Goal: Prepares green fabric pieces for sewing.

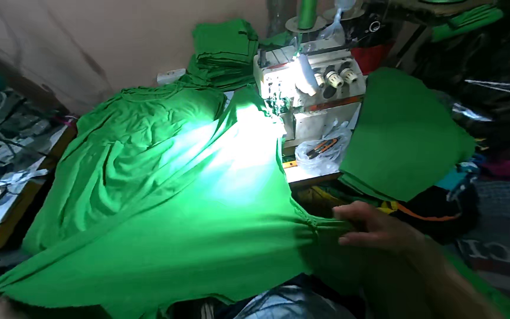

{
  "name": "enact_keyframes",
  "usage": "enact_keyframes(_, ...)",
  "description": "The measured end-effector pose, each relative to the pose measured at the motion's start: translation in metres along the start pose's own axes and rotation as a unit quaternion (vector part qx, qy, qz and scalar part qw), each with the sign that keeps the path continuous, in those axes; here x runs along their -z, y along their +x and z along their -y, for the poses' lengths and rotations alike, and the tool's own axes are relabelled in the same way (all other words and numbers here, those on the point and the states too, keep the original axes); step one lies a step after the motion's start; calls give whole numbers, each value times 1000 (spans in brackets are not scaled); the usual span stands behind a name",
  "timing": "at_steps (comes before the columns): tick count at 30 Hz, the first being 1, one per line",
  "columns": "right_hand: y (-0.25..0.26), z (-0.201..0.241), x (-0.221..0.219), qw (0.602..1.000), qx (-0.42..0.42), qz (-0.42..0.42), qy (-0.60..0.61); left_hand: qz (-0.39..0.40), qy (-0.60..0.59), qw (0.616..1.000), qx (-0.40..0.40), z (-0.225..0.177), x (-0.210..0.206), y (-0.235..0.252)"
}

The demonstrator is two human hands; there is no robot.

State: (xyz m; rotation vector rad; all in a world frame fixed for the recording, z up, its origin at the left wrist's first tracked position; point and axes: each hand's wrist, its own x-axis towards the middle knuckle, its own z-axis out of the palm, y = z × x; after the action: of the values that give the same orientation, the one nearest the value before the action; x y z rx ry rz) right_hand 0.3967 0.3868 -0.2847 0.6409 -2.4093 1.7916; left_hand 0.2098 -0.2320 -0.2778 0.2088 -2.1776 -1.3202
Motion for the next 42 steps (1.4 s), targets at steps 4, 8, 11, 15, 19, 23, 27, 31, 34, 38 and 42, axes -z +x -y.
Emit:
enact_keyframes(4,-29,37,23,986,-87,4,-139,15,44,996,73,-6,-51,-42)
enact_keyframes(8,-28,-19,-1,924,-330,118,-152,49,129,984,115,27,-85,-73)
enact_keyframes(11,-23,-90,-44,894,-421,60,-142,4,230,966,114,55,-109,-94)
enact_keyframes(15,1,-111,-85,930,-325,-113,-133,-83,195,967,-140,15,-153,-167)
enact_keyframes(19,13,-117,-97,917,-294,-218,-160,244,25,943,-226,-48,-211,-254)
enact_keyframes(23,12,-122,-93,904,-302,-246,-175,461,-3,850,-255,-62,-279,-295)
enact_keyframes(27,8,-127,-91,909,-295,-238,-171,489,48,831,-261,-77,-312,-307)
enact_keyframes(31,8,-128,-89,911,-303,-241,-140,495,89,831,-239,-82,-320,-311)
enact_keyframes(34,6,-128,-84,921,-290,-231,-121,487,88,835,-239,-81,-321,-315)
enact_keyframes(38,4,-126,-76,924,-290,-238,-79,486,84,834,-246,-76,-320,-317)
enact_keyframes(42,7,-141,-72,940,-297,-165,0,542,99,810,-202,-78,-313,-309)
